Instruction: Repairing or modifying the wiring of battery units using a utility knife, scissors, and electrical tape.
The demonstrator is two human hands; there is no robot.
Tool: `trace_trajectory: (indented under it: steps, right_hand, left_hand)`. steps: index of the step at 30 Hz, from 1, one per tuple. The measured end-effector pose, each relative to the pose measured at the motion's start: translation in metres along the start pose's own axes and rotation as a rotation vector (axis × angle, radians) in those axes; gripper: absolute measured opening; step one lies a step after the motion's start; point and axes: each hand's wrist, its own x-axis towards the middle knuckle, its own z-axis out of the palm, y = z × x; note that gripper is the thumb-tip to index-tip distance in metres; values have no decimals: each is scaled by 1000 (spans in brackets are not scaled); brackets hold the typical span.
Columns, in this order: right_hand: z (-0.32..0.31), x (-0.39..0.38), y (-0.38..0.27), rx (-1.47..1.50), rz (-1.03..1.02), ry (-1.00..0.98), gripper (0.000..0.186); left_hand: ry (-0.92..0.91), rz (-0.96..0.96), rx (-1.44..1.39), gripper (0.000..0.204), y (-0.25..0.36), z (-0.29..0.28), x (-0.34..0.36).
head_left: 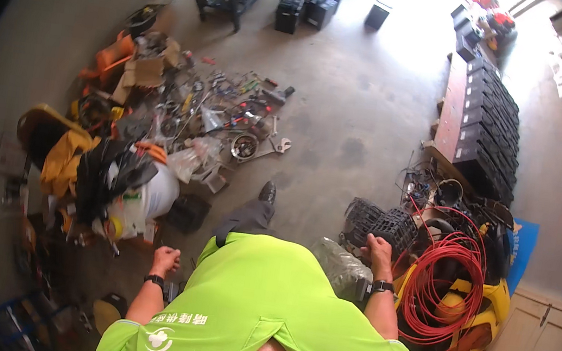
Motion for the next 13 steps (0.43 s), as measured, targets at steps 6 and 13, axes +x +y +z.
trace_trajectory:
  steps: [6,13]
  right_hand:
    - [-33,20,13,210,185,157,27]
    - [-107,36,-49,-469,-63,-208,38]
  left_hand:
    - [-110,426,192,23,284,55,93]
    - [-114,663,264,29,539,167,87]
